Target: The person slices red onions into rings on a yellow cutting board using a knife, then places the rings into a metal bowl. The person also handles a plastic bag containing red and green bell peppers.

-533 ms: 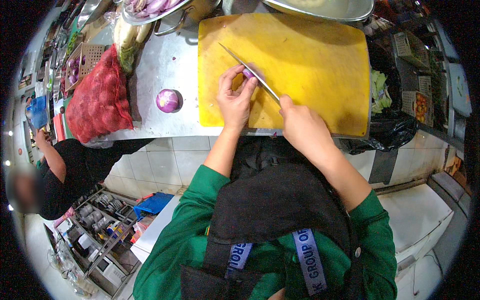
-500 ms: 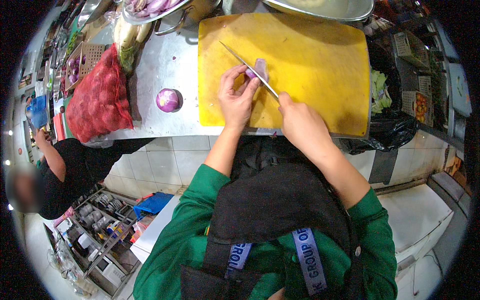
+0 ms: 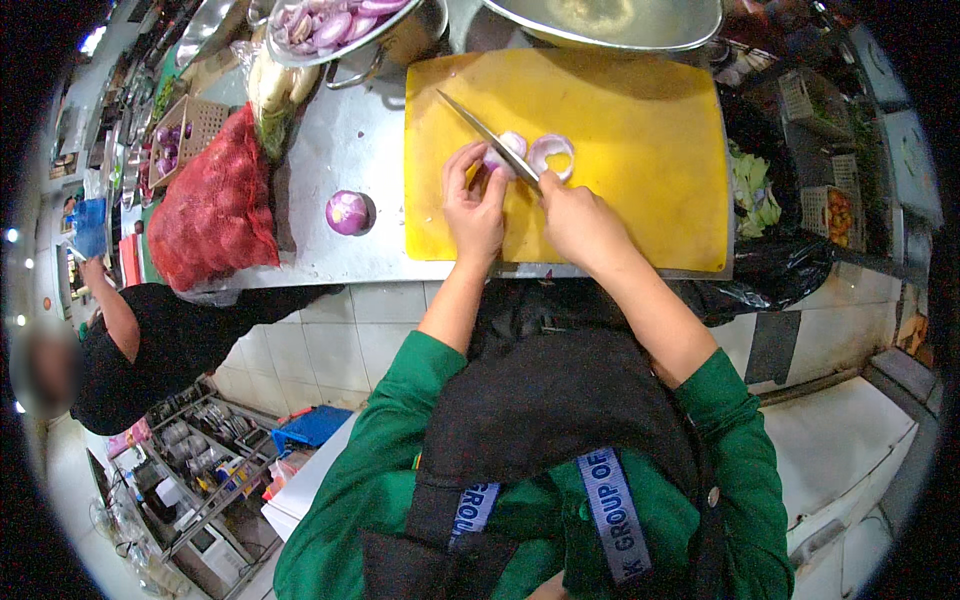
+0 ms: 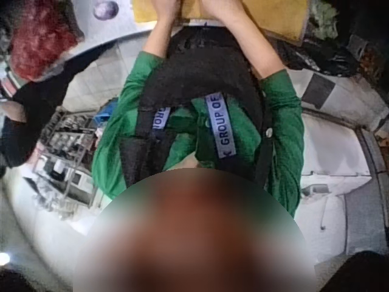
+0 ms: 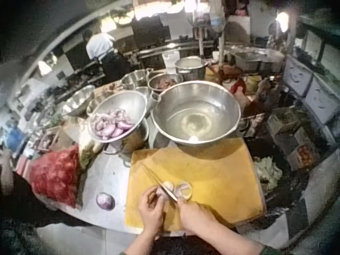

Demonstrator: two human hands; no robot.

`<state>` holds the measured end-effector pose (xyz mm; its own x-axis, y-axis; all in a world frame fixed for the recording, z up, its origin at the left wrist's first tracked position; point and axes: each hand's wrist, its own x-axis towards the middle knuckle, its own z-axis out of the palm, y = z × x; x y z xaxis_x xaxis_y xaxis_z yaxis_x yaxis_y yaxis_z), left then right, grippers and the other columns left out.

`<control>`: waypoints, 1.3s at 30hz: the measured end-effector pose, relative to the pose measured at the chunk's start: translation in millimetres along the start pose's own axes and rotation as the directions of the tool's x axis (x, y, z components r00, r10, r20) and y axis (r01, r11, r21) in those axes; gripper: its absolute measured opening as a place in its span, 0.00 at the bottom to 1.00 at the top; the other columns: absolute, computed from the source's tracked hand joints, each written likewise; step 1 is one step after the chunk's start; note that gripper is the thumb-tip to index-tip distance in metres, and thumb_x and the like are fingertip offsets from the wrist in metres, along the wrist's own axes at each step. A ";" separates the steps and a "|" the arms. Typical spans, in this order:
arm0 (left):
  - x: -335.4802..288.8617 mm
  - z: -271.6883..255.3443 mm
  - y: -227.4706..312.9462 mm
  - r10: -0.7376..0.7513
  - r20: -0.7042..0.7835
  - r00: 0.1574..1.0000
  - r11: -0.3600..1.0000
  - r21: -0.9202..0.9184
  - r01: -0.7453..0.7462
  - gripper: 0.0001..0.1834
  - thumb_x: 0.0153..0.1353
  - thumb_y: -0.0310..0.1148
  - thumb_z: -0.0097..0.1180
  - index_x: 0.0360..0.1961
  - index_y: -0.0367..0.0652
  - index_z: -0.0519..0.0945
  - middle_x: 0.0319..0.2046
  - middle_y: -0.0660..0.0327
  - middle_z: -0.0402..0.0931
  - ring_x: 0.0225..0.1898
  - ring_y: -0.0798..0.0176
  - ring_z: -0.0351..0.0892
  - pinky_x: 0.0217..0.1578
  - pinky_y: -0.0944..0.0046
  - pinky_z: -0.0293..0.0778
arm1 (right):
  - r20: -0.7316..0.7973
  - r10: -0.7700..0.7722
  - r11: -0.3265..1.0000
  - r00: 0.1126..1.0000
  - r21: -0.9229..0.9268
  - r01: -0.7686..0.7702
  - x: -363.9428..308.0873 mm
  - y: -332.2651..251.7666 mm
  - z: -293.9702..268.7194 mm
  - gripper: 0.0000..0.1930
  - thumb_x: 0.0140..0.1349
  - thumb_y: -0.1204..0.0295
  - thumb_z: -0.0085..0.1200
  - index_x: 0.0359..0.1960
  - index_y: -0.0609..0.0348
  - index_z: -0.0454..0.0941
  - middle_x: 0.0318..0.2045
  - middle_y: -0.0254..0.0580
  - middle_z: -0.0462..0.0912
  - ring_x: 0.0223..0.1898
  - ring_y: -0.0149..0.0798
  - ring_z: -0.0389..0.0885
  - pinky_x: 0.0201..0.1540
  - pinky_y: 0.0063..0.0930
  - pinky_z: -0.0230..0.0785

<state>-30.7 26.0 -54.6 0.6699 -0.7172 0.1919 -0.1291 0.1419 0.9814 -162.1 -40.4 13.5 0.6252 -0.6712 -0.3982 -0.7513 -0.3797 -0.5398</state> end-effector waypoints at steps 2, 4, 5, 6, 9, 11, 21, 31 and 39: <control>-1.4 -2.8 -3.4 -0.013 -0.036 0.999 0.998 -0.063 0.010 0.22 0.63 0.20 0.53 0.59 0.34 0.69 0.57 0.54 0.65 0.58 0.60 0.69 0.59 0.59 0.69 | 0.024 0.014 1.000 1.000 -0.007 -0.014 -0.7 3.1 -1.2 0.12 0.62 0.73 0.42 0.46 0.62 0.70 0.33 0.67 0.82 0.38 0.65 0.82 0.42 0.58 0.74; -0.9 -5.2 -5.5 -0.051 -0.054 0.997 0.998 0.037 0.053 0.25 0.62 0.21 0.53 0.61 0.33 0.67 0.58 0.52 0.64 0.58 0.57 0.69 0.60 0.57 0.67 | 0.028 0.011 0.999 1.000 0.043 -0.012 -0.1 4.3 -2.9 0.13 0.63 0.72 0.43 0.48 0.63 0.70 0.34 0.66 0.82 0.36 0.65 0.82 0.40 0.58 0.74; -0.8 -6.4 -5.4 -0.042 -0.064 0.997 0.993 0.106 0.048 0.26 0.62 0.22 0.54 0.62 0.33 0.66 0.58 0.51 0.64 0.59 0.55 0.69 0.61 0.56 0.66 | 0.040 0.018 0.998 0.999 0.059 -0.020 -0.8 4.9 -3.4 0.13 0.64 0.72 0.43 0.48 0.63 0.70 0.34 0.66 0.82 0.35 0.65 0.83 0.40 0.58 0.74; 0.8 -7.5 -4.4 -0.057 -0.056 0.997 0.982 0.178 0.067 0.28 0.60 0.23 0.56 0.62 0.34 0.66 0.59 0.49 0.64 0.60 0.52 0.67 0.61 0.54 0.65 | 0.059 0.020 0.990 0.998 0.140 -0.028 -3.0 6.7 -4.3 0.13 0.65 0.70 0.44 0.49 0.63 0.69 0.32 0.64 0.81 0.31 0.60 0.82 0.35 0.54 0.74; 10.1 -9.9 3.3 -0.005 0.047 0.999 0.879 0.477 -0.018 0.35 0.55 0.28 0.62 0.65 0.38 0.64 0.60 0.41 0.62 0.63 0.43 0.63 0.62 0.47 0.62 | 0.102 0.049 0.926 0.994 0.367 -0.083 -12.2 19.9 -11.1 0.15 0.69 0.66 0.45 0.51 0.62 0.68 0.24 0.54 0.79 0.20 0.46 0.79 0.21 0.42 0.72; 9.2 -14.5 13.3 -0.007 0.192 0.981 0.712 0.690 -0.131 0.41 0.50 0.30 0.66 0.66 0.42 0.63 0.61 0.37 0.60 0.64 0.38 0.59 0.62 0.44 0.60 | 0.102 0.030 0.829 0.994 0.553 -0.082 -37.8 38.0 -13.0 0.16 0.69 0.65 0.46 0.53 0.62 0.68 0.20 0.45 0.76 0.12 0.36 0.73 0.15 0.33 0.68; 52.1 2.3 26.4 -0.353 0.500 0.791 0.583 0.779 -0.232 0.45 0.44 0.46 0.73 0.66 0.60 0.69 0.57 0.39 0.63 0.59 0.34 0.62 0.60 0.45 0.63 | 0.384 0.165 0.515 0.908 0.752 -0.412 -103.2 109.0 -17.0 0.13 0.71 0.63 0.47 0.51 0.55 0.66 0.15 0.35 0.71 0.07 0.29 0.65 0.08 0.26 0.62; 31.2 23.0 8.9 -0.111 0.382 0.917 0.700 0.686 -0.201 0.36 0.47 0.52 0.70 0.56 0.49 0.76 0.54 0.40 0.63 0.54 0.38 0.65 0.57 0.46 0.64 | 0.415 0.114 0.643 0.903 0.662 -0.385 -73.2 51.7 -3.1 0.19 0.71 0.64 0.46 0.60 0.55 0.64 0.19 0.38 0.72 0.12 0.29 0.68 0.10 0.26 0.65; 62.4 -6.1 29.3 0.101 0.096 0.990 0.923 0.362 -0.129 0.35 0.44 0.39 0.74 0.54 0.41 0.75 0.50 0.46 0.65 0.52 0.47 0.70 0.54 0.56 0.70 | 0.332 0.055 0.703 0.942 0.657 -0.272 -65.3 1.6 -23.1 0.20 0.71 0.64 0.47 0.60 0.58 0.64 0.20 0.37 0.72 0.13 0.29 0.69 0.11 0.25 0.65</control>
<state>11.7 -10.4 -13.9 0.5805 -0.7611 0.2894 -0.4706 -0.0235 0.8820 -209.0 -11.8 55.8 0.6179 -0.4417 -0.6505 -0.5597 0.3339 -0.7584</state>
